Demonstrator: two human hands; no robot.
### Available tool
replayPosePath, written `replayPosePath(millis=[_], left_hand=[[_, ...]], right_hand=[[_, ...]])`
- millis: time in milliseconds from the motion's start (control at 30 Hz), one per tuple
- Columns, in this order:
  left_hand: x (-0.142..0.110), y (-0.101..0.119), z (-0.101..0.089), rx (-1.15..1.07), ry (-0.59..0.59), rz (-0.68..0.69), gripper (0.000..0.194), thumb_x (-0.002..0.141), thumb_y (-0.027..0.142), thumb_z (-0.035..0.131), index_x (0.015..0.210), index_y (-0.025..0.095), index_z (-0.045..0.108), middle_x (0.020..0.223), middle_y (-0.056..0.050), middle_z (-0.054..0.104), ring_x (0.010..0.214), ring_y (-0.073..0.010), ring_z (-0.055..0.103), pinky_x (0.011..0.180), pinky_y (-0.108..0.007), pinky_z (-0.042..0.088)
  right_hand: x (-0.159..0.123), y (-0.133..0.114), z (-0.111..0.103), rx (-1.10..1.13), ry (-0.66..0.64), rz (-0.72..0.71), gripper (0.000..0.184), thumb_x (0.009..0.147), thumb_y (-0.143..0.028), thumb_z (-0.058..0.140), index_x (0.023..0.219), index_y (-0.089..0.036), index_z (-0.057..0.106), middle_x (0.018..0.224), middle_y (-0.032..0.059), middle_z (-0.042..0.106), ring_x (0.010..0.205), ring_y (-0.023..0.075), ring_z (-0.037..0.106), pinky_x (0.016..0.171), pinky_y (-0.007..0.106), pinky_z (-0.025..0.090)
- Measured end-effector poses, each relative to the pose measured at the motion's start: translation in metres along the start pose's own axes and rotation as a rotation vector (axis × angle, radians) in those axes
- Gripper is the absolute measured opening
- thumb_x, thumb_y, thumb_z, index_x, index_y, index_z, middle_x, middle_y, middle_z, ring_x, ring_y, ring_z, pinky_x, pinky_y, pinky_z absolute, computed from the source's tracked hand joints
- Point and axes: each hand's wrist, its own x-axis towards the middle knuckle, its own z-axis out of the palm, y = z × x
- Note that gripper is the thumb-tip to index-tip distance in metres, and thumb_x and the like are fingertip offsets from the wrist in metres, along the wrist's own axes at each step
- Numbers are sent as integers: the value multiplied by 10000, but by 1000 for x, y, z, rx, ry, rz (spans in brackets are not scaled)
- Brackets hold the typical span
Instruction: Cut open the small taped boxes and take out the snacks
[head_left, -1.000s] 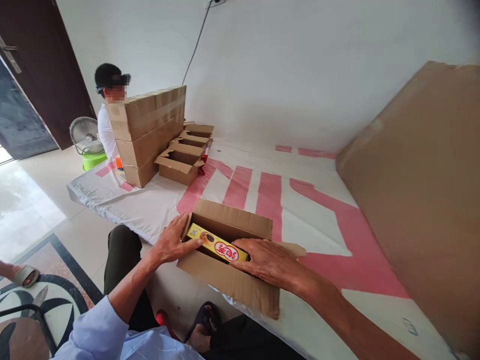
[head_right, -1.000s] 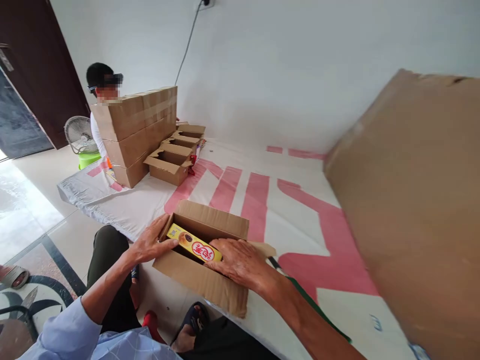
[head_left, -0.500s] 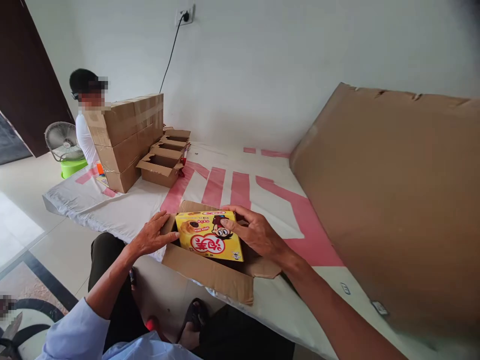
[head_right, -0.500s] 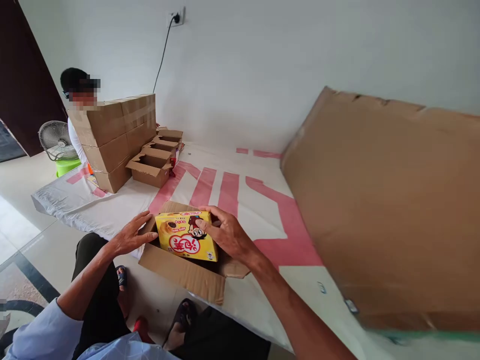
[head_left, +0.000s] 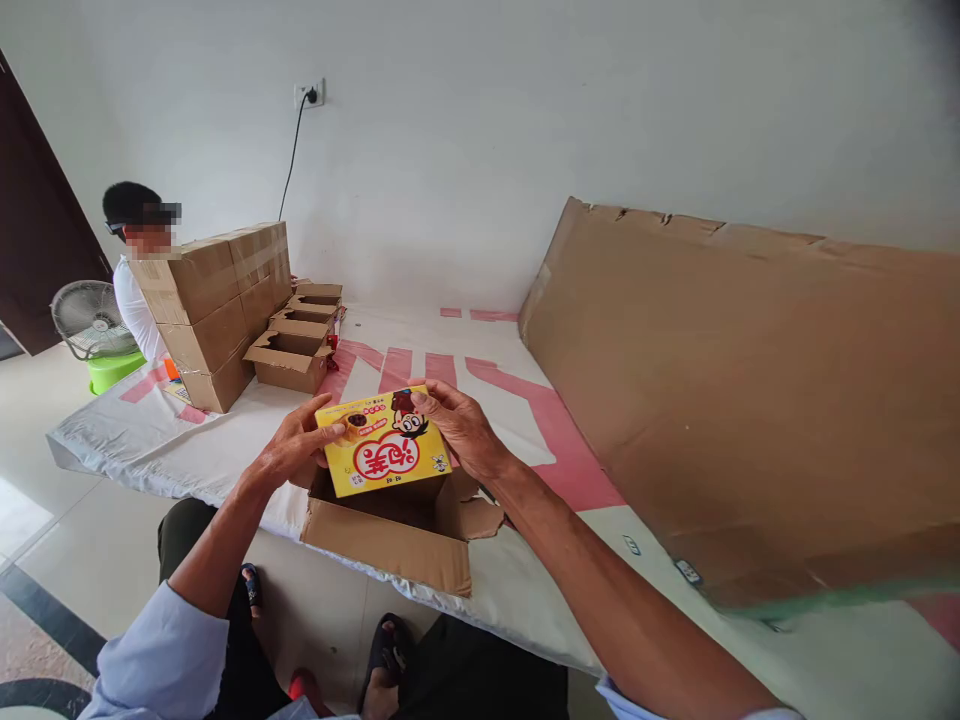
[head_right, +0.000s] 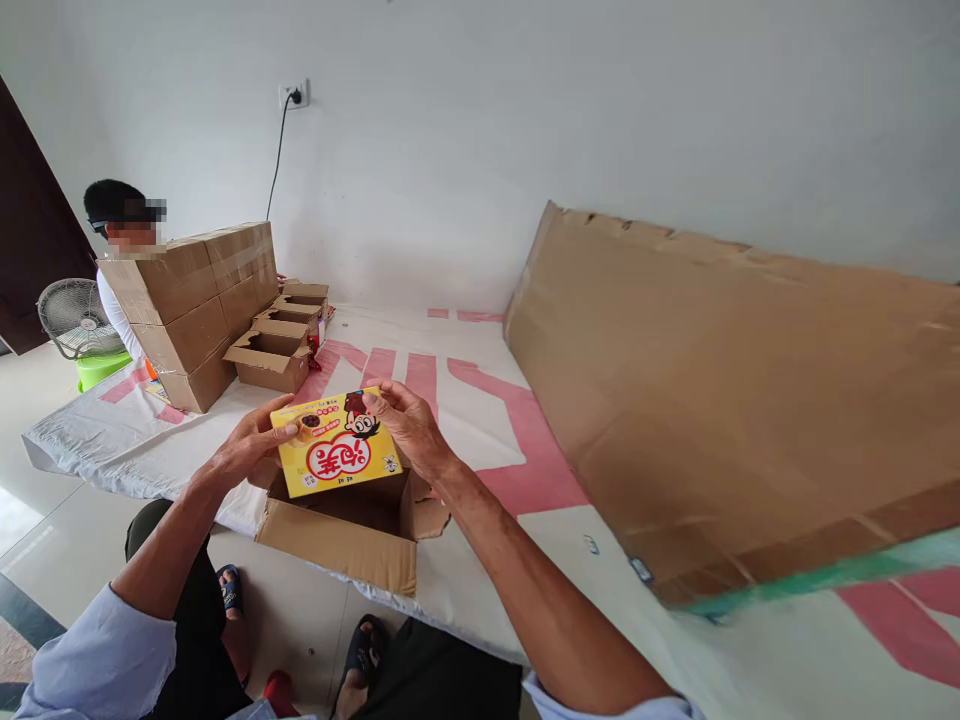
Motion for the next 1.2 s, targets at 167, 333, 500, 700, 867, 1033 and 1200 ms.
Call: replayPosePath(millis=[167,333,500,700,867,1033,1200], left_hand=[[8,-4,12,-145,49,-31,634,652,457,968,1135,134,714,1022,-120,804,810,-238,767,546,-255,578],[10,-9,30,-438,209,75,545,632,373,956,1029,166,644,1190,-109,780,1038,-268,773,755,-319,660],[8,-17,37,-334,71,62,688,641,344,972,1229,164,664,1285,-141,776,1164,-320,755,813,-314,635],[16,-17,7,-247,129,15,532,715,408,920,1116,136,702,1057,-120,802,886,-239,782,597,-257,614],[33,-26,-7,-259,172,-28,524,607,188,963,1030,157,656,1034,-74,781,803,-171,771,667,-254,660],[53,-23,-19,-29,116,-112,480,674,394,959,995,147,702,966,-97,763,747,-169,749,531,-198,568],[60,-11,-19,229,136,-115,444,675,487,898,912,138,759,952,-108,751,769,-187,702,536,-218,528]], right_hand=[[14,4,-5,45,54,-24,787,635,-792,891,1165,-265,645,1029,61,792,910,276,758,738,374,639],[11,11,-2,40,-105,15,674,746,-700,854,1218,-271,635,1230,106,768,1138,301,731,842,392,643],[-1,16,2,-6,-246,80,623,756,-589,877,1257,-268,694,1356,86,742,1178,317,713,794,372,649],[9,26,-15,23,-196,77,562,756,-581,881,1184,-241,749,1191,73,807,1044,279,752,768,332,614],[30,45,-17,112,-12,13,562,664,-638,921,1003,-226,746,1112,84,816,985,282,756,722,346,611],[47,54,-15,77,18,-4,544,716,-707,858,955,-230,754,1066,76,821,982,280,748,726,347,599],[51,55,-9,126,6,-27,575,736,-741,813,1040,-258,743,1120,66,824,1043,312,756,822,421,630]])
